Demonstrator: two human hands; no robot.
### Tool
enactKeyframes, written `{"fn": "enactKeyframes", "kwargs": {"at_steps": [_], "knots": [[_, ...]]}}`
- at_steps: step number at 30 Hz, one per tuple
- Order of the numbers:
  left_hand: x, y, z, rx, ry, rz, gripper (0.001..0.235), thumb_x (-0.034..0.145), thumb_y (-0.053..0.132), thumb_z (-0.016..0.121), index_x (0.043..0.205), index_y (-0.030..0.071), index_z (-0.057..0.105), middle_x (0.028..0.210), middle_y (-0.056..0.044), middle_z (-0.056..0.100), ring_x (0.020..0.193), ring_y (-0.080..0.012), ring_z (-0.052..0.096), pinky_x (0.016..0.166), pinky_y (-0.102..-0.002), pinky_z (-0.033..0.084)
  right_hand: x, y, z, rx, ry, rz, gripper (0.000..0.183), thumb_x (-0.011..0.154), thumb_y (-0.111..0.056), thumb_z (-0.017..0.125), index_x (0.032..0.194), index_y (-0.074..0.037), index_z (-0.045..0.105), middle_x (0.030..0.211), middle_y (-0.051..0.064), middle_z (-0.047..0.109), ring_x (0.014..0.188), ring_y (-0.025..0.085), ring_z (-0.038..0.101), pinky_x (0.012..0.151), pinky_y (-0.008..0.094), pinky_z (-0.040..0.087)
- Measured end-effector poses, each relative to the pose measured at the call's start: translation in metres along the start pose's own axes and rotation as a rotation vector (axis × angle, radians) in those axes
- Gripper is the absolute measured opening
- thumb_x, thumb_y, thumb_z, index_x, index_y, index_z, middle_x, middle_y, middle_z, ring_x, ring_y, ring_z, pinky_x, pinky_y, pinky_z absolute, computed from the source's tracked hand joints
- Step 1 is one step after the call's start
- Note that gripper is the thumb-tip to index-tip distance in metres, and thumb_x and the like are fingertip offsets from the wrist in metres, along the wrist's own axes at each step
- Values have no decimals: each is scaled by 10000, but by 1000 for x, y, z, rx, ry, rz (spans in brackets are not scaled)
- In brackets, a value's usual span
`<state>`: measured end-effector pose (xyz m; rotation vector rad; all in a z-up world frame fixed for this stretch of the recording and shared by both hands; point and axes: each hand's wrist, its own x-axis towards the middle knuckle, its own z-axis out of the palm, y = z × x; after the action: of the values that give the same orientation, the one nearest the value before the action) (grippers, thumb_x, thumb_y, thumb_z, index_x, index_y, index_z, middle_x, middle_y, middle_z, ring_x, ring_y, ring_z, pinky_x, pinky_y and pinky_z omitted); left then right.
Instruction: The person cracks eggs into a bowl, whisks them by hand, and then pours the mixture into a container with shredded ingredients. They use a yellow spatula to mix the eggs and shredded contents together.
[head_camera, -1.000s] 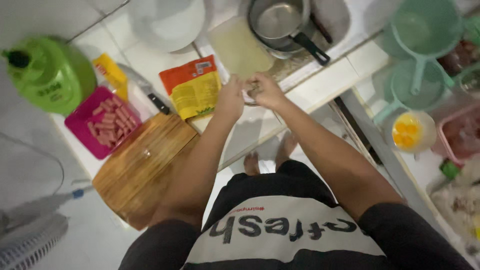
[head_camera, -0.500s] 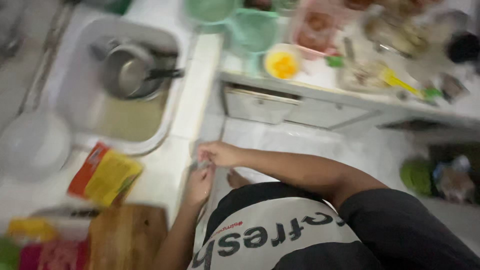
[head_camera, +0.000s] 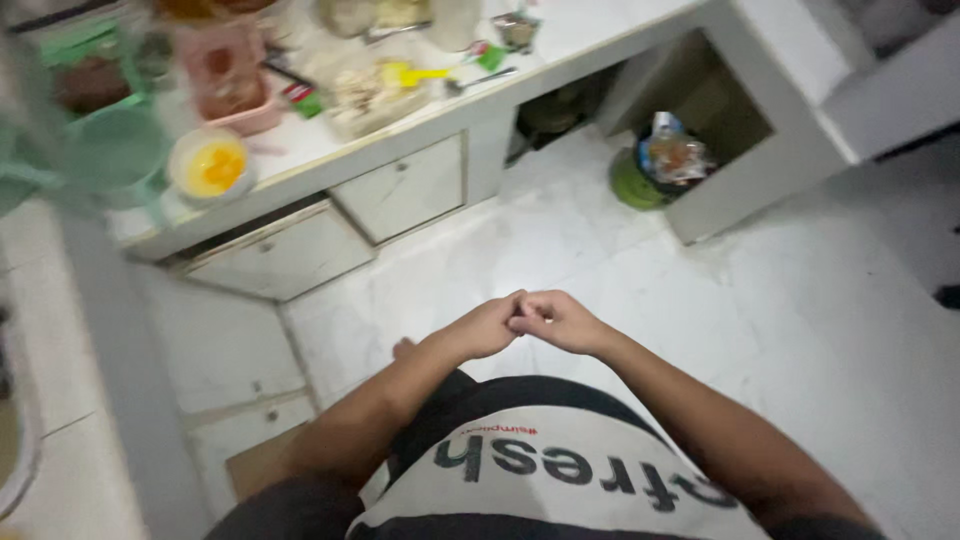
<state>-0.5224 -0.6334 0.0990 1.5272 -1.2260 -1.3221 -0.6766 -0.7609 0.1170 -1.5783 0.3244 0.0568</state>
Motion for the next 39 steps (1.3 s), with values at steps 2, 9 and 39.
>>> {"fn": "enactKeyframes", "kwargs": {"at_steps": [2, 9, 39], "knots": [[43, 27, 21, 109, -91, 19, 266, 904, 135, 580, 1155, 57, 620, 1054, -174, 738, 995, -298, 709, 881, -393, 536, -36, -1, -42, 118, 94, -45, 230, 1042, -197, 680, 937, -43, 545, 947, 61, 641, 888, 144, 605, 815, 326, 524], [144, 72, 41, 380, 79, 321, 206, 919, 160, 666, 1089, 45, 644, 1033, -185, 682, 973, -382, 648, 853, -453, 515, -76, -34, -122, 245, 480, -104, 269, 1019, -186, 597, 1255, -58, 607, 1204, 53, 672, 1166, 158, 623, 1037, 317, 488], [388, 41, -244, 136, 1012, 16, 256, 942, 18, 634, 1196, 34, 611, 1199, -155, 630, 1177, -323, 614, 1042, -395, 464, 603, 2, -456, 104, 171, -24, 269, 1007, -188, 599, 1260, -101, 629, 1179, 2, 682, 1010, 155, 666, 878, 307, 550]]}}
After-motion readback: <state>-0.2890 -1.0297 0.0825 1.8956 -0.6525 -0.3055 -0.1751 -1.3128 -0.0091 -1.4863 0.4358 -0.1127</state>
